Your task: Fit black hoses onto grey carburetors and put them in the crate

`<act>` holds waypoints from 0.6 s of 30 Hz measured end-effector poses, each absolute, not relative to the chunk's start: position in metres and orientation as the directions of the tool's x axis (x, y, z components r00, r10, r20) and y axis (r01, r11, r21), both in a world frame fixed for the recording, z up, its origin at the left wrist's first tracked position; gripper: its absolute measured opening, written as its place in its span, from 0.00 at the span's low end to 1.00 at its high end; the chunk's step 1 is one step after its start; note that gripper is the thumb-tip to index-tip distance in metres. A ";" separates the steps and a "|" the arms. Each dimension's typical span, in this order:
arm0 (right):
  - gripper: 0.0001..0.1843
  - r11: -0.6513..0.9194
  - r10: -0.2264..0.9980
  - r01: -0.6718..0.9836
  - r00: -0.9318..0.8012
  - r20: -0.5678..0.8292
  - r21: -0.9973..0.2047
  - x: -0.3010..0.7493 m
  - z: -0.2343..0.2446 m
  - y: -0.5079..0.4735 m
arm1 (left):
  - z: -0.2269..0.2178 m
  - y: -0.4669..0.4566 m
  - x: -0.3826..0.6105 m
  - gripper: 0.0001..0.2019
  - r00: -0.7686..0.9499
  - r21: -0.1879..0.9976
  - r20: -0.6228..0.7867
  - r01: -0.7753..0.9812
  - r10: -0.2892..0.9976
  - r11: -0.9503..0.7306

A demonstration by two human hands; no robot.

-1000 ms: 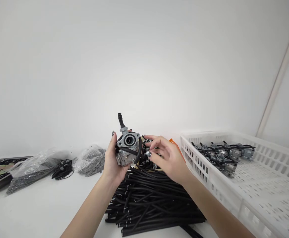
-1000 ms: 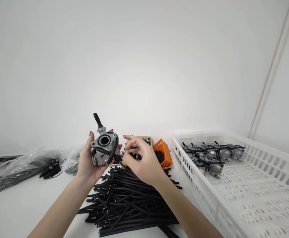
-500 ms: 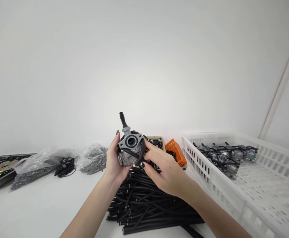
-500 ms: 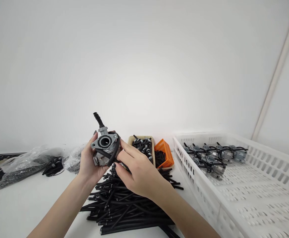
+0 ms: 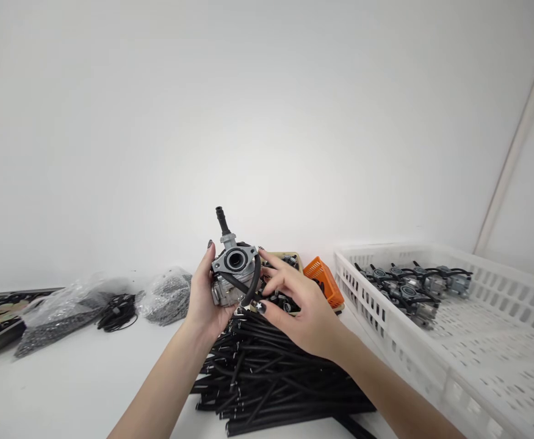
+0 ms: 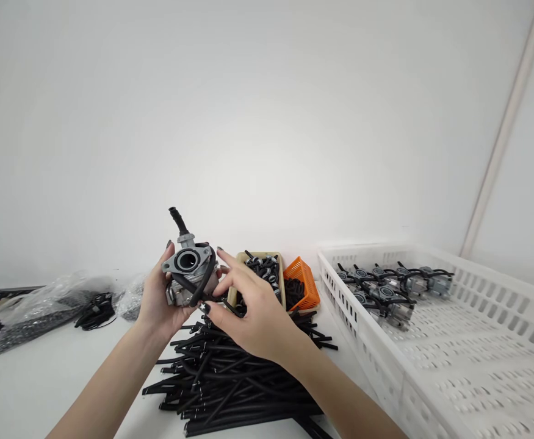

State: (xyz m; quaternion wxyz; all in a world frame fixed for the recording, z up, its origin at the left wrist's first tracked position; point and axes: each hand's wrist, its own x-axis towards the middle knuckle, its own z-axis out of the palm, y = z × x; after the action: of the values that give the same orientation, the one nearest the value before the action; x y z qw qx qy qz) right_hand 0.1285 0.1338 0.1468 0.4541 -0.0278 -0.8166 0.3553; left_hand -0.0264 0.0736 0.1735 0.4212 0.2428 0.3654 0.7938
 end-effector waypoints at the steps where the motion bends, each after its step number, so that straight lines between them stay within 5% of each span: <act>1: 0.06 0.703 0.404 -0.314 -0.562 0.722 -0.638 0.128 0.146 0.134 | 0.174 0.073 -0.027 0.20 -0.524 0.789 0.085 -0.483 0.847 -0.378; 7: 0.18 0.538 0.458 -0.435 -0.568 0.683 -0.722 0.124 0.143 0.135 | 0.172 0.075 -0.027 0.19 -0.439 0.766 0.140 -0.520 0.888 -0.378; 12: 0.32 0.549 0.437 -0.396 -0.615 0.657 -0.736 0.126 0.146 0.134 | 0.170 0.074 -0.028 0.18 -0.339 0.753 0.187 -0.553 0.922 -0.357; 18: 0.36 0.499 0.368 -0.420 -0.689 0.624 -0.758 0.130 0.148 0.137 | 0.171 0.069 -0.028 0.20 -0.262 0.786 0.175 -0.543 0.949 -0.295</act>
State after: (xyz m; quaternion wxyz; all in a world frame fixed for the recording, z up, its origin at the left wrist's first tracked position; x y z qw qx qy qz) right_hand 0.1301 0.1372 0.1482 0.3939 0.0166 -0.7710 0.5001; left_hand -0.0284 0.0688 0.1709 0.5086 0.3319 0.3061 0.7331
